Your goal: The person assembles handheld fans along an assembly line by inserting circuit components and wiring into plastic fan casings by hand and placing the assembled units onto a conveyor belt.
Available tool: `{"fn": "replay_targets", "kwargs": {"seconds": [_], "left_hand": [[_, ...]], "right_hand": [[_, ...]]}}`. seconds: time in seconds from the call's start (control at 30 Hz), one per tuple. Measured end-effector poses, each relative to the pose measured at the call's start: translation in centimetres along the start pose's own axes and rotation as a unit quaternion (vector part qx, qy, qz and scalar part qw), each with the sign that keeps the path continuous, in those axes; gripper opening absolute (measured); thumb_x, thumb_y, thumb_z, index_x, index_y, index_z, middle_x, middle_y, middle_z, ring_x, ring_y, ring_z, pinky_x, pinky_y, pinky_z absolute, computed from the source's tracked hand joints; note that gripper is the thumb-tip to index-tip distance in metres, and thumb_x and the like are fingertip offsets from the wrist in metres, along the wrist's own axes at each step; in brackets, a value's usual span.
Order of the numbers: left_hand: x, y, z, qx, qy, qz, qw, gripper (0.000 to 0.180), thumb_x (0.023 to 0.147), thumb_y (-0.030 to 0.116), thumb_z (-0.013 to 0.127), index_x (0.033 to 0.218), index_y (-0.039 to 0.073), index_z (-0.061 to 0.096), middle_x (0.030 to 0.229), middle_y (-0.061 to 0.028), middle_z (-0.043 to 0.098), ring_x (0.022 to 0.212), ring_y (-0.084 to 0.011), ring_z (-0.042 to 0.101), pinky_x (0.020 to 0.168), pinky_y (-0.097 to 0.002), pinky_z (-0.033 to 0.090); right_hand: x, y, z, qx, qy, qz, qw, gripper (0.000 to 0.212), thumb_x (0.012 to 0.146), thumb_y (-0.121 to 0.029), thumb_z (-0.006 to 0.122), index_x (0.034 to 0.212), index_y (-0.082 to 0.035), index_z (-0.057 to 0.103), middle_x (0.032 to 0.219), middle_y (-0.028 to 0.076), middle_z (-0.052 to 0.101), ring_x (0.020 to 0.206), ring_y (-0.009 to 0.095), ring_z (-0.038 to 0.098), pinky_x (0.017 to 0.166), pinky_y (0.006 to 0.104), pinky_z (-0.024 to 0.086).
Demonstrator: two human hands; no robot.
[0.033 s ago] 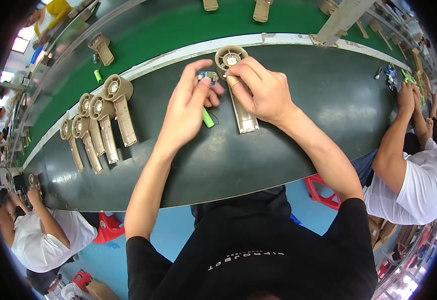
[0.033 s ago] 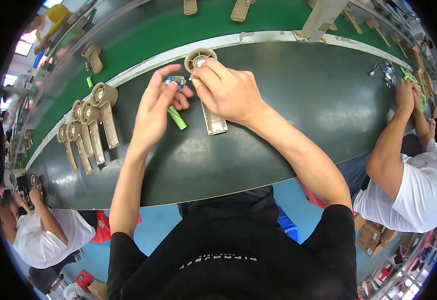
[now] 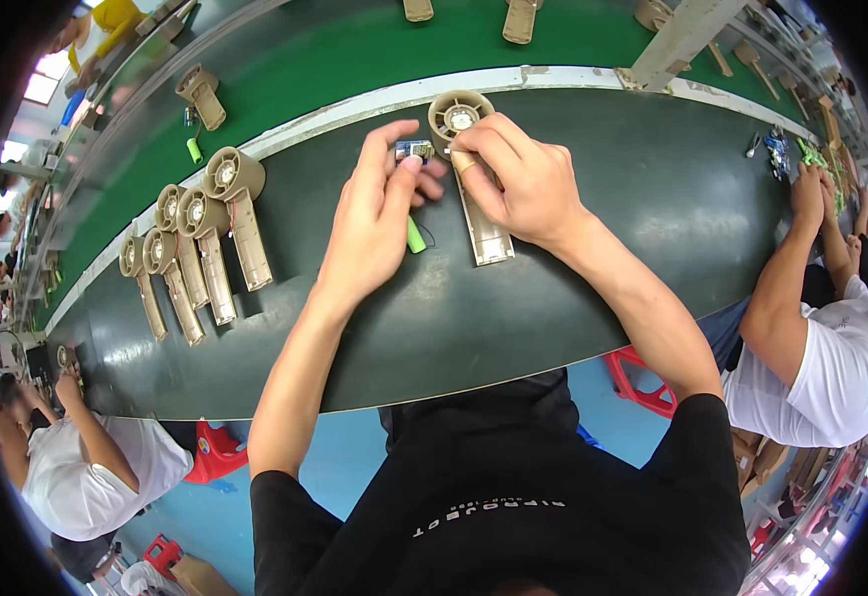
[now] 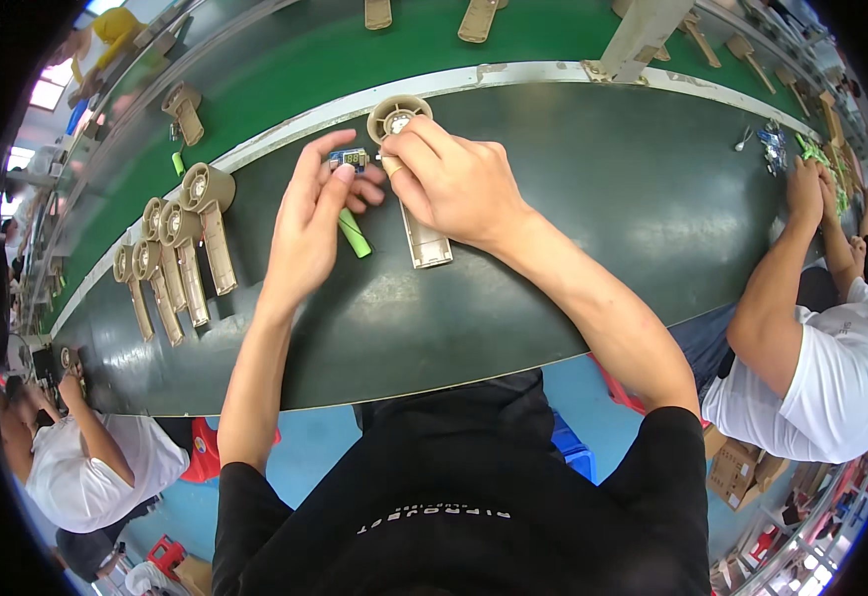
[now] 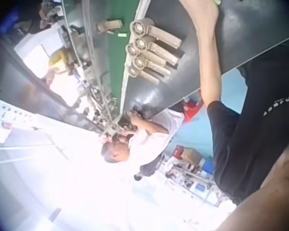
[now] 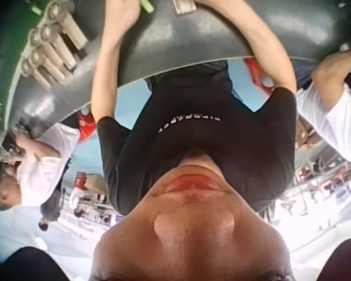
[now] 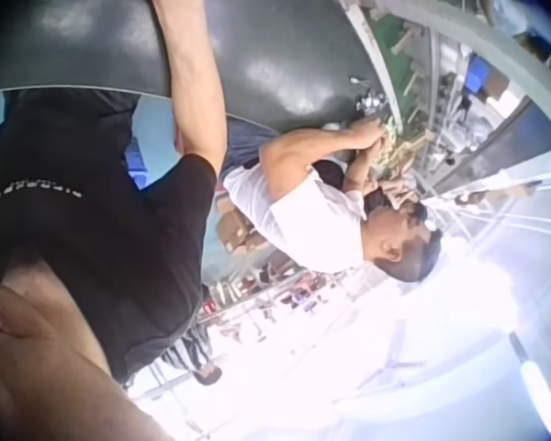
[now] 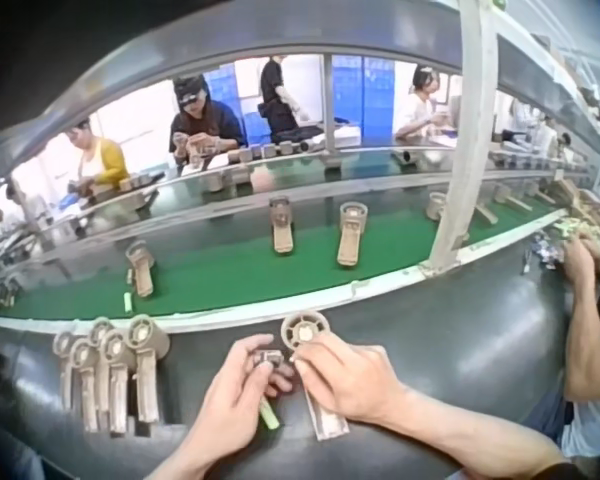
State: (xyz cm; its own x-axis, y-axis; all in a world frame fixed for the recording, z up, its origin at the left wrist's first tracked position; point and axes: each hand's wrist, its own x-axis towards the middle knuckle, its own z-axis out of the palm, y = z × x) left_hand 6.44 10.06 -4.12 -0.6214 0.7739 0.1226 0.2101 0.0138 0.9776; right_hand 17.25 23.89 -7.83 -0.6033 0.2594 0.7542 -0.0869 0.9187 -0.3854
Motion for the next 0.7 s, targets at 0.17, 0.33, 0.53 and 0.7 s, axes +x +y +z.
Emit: {"fn": "replay_targets", "kwargs": {"seconds": [0.17, 0.33, 0.53, 0.7], "left_hand": [[-1.0, -0.4, -0.1, 0.143, 0.002, 0.087, 0.986, 0.024, 0.095, 0.007, 0.062, 0.117, -0.002, 0.067, 0.098, -0.0143, 0.071, 0.083, -0.0176, 0.067, 0.075, -0.0290, 0.052], [-0.8, -0.3, 0.2, 0.146, 0.005, 0.090, 0.985, 0.026, 0.092, 0.005, 0.066, 0.116, -0.002, 0.068, 0.096, -0.0136, 0.071, 0.081, -0.0181, 0.068, 0.074, -0.0292, 0.052], [-1.0, -0.5, 0.9, 0.173, 0.016, 0.127, 0.977, 0.027, 0.090, 0.003, 0.067, 0.116, -0.002, 0.069, 0.094, -0.0145, 0.071, 0.078, -0.0204, 0.068, 0.072, -0.0291, 0.053], [-1.1, -0.3, 1.3, 0.195, 0.038, 0.126, 0.972, 0.028, 0.090, 0.002, 0.066, 0.117, -0.003, 0.068, 0.090, -0.0153, 0.071, 0.075, -0.0202, 0.068, 0.069, -0.0288, 0.052]], "right_hand": [[-0.1, -0.3, 0.2, 0.023, 0.021, 0.022, 0.999, 0.012, 0.082, -0.008, 0.071, 0.093, -0.005, 0.064, 0.089, 0.003, 0.066, 0.053, 0.013, 0.061, 0.046, 0.0269, 0.048], [-0.2, -0.4, 0.1, 0.040, 0.024, 0.044, 0.998, 0.012, 0.082, -0.006, 0.071, 0.092, -0.004, 0.065, 0.089, 0.003, 0.067, 0.052, 0.013, 0.059, 0.045, 0.0259, 0.047], [-0.1, -0.3, 0.0, 0.045, 0.026, 0.049, 0.997, 0.010, 0.083, -0.005, 0.070, 0.092, -0.003, 0.066, 0.089, 0.003, 0.067, 0.050, 0.011, 0.057, 0.045, 0.0248, 0.045], [-0.1, -0.2, 0.0, 0.060, 0.028, 0.059, 0.996, 0.010, 0.083, -0.003, 0.070, 0.091, -0.002, 0.066, 0.088, 0.003, 0.066, 0.049, 0.010, 0.056, 0.044, 0.0239, 0.044]]}}
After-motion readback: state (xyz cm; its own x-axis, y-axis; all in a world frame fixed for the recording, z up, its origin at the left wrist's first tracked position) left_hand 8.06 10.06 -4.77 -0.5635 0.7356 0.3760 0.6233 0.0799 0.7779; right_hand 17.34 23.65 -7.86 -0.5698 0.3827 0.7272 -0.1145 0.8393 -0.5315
